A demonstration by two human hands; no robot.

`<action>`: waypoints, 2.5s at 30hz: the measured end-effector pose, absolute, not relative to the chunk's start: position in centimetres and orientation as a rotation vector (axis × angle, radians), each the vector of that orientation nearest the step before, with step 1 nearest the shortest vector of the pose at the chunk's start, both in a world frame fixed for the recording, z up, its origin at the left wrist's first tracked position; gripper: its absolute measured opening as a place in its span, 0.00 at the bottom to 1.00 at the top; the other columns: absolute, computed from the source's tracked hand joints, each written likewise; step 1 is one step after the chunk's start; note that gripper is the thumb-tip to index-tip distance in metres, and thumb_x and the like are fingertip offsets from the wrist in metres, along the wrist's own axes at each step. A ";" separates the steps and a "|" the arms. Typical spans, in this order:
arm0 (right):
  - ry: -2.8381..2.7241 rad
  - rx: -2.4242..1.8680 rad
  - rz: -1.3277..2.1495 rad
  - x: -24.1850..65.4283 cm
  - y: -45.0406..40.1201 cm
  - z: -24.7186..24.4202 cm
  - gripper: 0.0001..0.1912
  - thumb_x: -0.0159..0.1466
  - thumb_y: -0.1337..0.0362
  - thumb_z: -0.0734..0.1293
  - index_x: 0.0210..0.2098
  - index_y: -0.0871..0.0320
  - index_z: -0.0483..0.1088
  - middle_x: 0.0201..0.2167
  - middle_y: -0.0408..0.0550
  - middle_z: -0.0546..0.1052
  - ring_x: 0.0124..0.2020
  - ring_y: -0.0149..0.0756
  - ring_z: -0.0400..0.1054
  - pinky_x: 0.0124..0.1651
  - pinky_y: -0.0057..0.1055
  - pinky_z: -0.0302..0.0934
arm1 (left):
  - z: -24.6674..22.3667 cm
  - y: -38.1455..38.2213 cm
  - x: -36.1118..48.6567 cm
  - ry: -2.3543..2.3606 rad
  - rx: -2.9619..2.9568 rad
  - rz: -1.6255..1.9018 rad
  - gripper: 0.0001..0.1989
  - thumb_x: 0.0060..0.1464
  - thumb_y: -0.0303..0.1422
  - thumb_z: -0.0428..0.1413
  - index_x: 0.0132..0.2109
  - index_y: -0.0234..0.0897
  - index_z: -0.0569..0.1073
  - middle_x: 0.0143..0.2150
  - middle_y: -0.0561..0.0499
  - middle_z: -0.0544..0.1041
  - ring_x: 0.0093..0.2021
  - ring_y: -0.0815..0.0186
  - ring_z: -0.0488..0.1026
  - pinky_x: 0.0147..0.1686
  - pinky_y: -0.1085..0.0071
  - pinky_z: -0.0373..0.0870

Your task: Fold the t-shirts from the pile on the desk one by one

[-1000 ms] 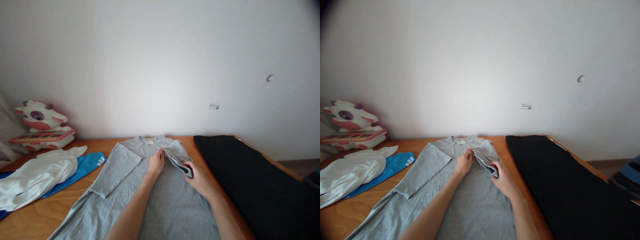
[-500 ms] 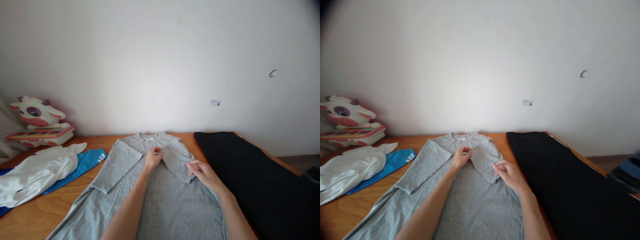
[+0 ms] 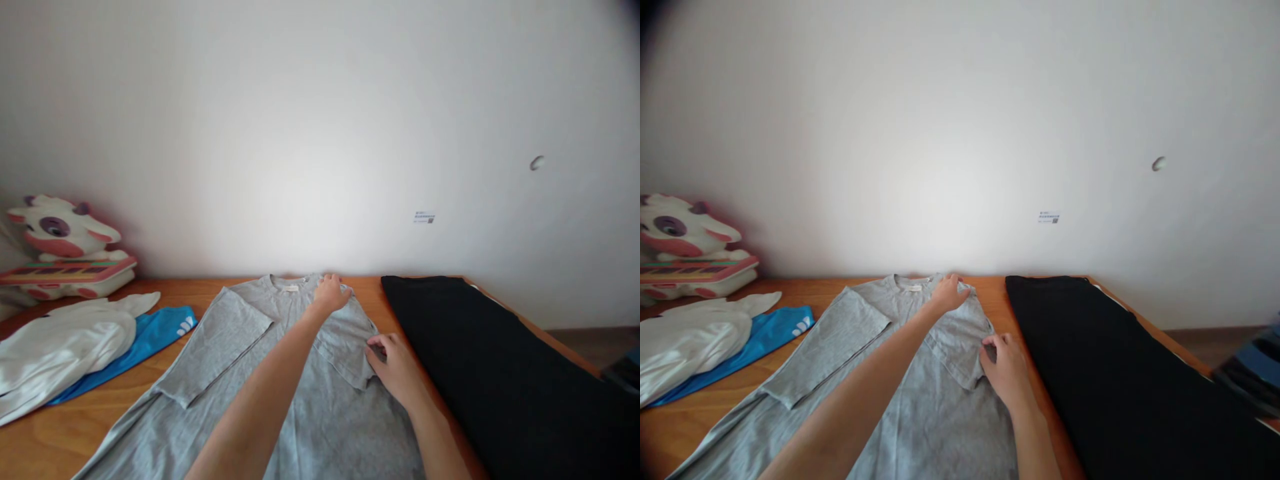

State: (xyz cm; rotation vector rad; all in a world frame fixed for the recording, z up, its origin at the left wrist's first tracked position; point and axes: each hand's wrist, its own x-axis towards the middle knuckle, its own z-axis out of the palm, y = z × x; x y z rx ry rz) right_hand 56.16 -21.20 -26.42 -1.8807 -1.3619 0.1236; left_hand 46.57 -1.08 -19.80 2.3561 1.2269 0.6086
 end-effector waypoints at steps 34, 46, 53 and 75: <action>-1.848 -1.822 -0.255 56.0 -24.5 -24.4 0.11 0.58 0.75 0.66 0.35 0.52 0.72 0.33 0.44 0.76 0.38 0.41 0.69 0.46 0.39 0.57 | -22.9 5.6 52.5 1.070 2.223 0.387 0.17 0.66 0.39 0.58 0.57 0.36 0.73 0.56 0.44 0.75 0.50 0.58 0.76 0.49 0.56 0.77; -1.873 -1.715 -0.113 55.6 -24.6 -23.3 0.07 0.61 0.72 0.65 0.33 0.53 0.71 0.33 0.46 0.74 0.38 0.40 0.67 0.44 0.37 0.58 | -23.2 2.3 51.3 0.855 2.620 0.454 0.13 0.62 0.28 0.53 0.50 0.42 0.78 0.59 0.44 0.75 0.65 0.53 0.67 0.67 0.58 0.58; -1.673 -1.623 -0.078 56.0 -24.4 -23.8 0.04 0.63 0.69 0.64 0.35 0.53 0.67 0.33 0.46 0.73 0.37 0.39 0.68 0.41 0.35 0.61 | -22.3 3.3 51.0 0.848 2.528 0.270 0.21 0.61 0.28 0.51 0.60 0.39 0.75 0.62 0.45 0.75 0.62 0.55 0.71 0.65 0.61 0.63; -1.900 -1.703 -0.134 56.4 -24.1 -25.2 0.12 0.65 0.72 0.66 0.45 0.52 0.75 0.38 0.47 0.75 0.41 0.43 0.70 0.46 0.40 0.63 | -19.9 4.6 43.4 1.033 2.301 -0.189 0.24 0.53 0.45 0.63 0.54 0.39 0.75 0.47 0.48 0.82 0.41 0.63 0.80 0.31 0.76 0.74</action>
